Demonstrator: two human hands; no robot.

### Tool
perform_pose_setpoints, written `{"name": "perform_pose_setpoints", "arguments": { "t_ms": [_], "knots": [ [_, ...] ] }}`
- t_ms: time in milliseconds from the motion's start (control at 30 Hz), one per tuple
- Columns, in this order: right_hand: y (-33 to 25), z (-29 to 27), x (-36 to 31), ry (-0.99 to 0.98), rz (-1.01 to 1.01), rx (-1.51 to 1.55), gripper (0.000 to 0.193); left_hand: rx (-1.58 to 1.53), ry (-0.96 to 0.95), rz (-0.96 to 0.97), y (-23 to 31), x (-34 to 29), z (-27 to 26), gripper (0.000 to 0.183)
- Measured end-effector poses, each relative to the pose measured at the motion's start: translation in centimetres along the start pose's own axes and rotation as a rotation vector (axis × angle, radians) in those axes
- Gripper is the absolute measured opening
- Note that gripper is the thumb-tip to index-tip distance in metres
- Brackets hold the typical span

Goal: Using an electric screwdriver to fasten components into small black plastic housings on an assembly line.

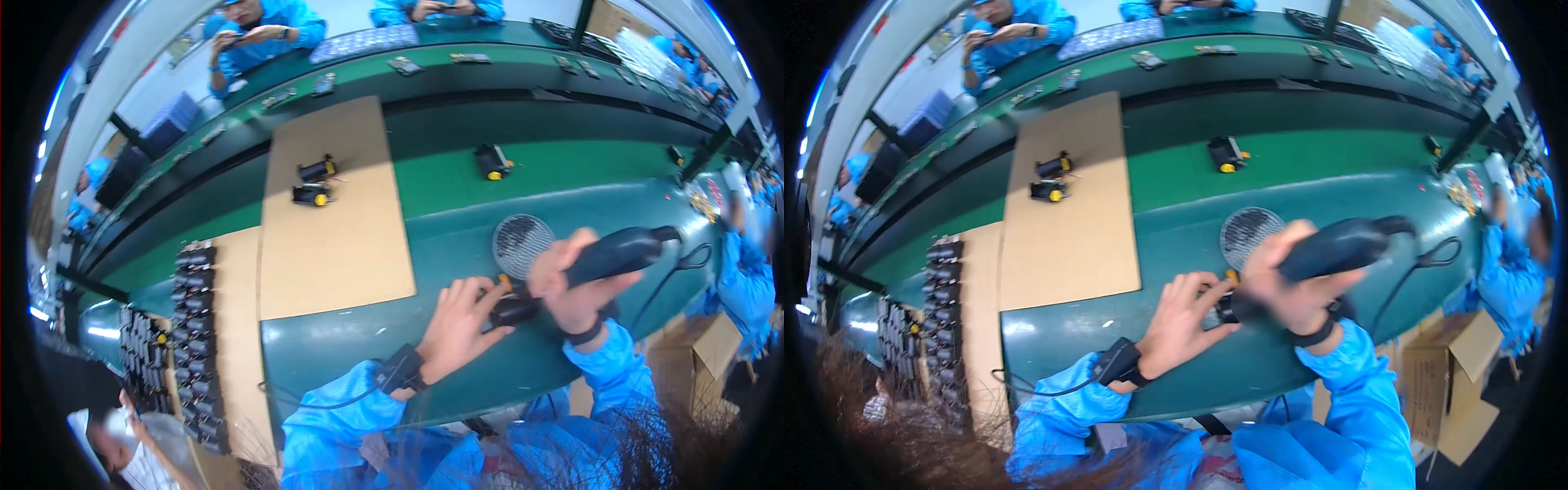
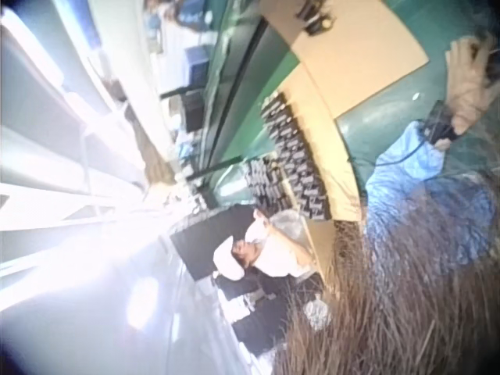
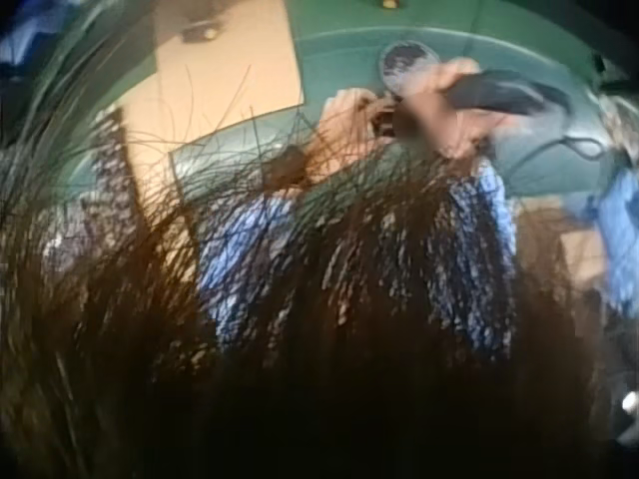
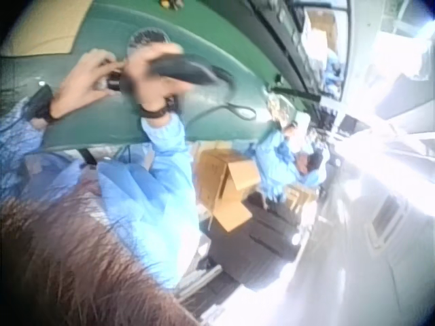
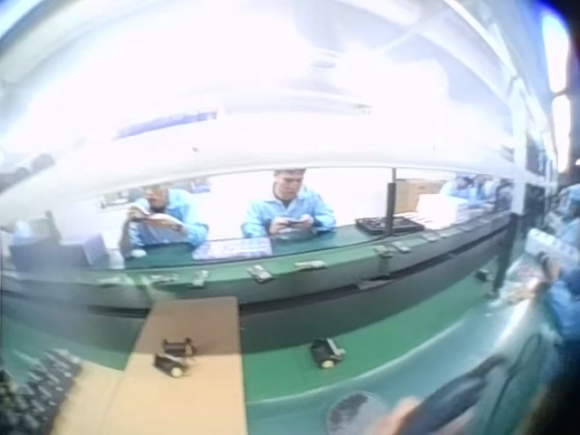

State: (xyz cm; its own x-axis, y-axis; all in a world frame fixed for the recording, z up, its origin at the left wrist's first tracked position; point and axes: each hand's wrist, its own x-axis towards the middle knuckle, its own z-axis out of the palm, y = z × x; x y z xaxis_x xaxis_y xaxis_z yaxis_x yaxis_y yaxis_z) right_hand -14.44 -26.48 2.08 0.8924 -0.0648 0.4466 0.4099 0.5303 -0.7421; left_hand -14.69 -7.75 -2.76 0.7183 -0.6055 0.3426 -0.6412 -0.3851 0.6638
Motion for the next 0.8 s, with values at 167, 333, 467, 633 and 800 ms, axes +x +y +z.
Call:
{"name": "perform_pose_setpoints", "arguments": {
  "t_ms": [167,333,467,633,800],
  "knots": [
    [-5.6,-3.0,2.5,0.036,-0.147,0.112,0.078,-0.026,0.052,0.018,1.3,-0.7,-1.4,0.061],
    [-7.1,-9.6,2.1,0.096,-0.178,-0.174,0.078,0.218,0.082,-0.126,2.8,-2.3,-7.2,0.057],
    [-4.8,-11.6,1.4,0.203,-0.133,-0.278,0.075,0.438,-0.045,-0.211,3.6,-3.4,-8.4,0.049],
    [-3.7,-11.5,1.3,0.089,-0.048,-0.26,0.072,0.374,-0.148,-0.131,2.9,-4.0,-5.0,0.044],
    [-3.7,-12.9,0.6,0.105,-0.019,-0.285,0.076,0.226,0.027,-0.277,1.1,-3.2,-8.8,0.049]
  ]
}}
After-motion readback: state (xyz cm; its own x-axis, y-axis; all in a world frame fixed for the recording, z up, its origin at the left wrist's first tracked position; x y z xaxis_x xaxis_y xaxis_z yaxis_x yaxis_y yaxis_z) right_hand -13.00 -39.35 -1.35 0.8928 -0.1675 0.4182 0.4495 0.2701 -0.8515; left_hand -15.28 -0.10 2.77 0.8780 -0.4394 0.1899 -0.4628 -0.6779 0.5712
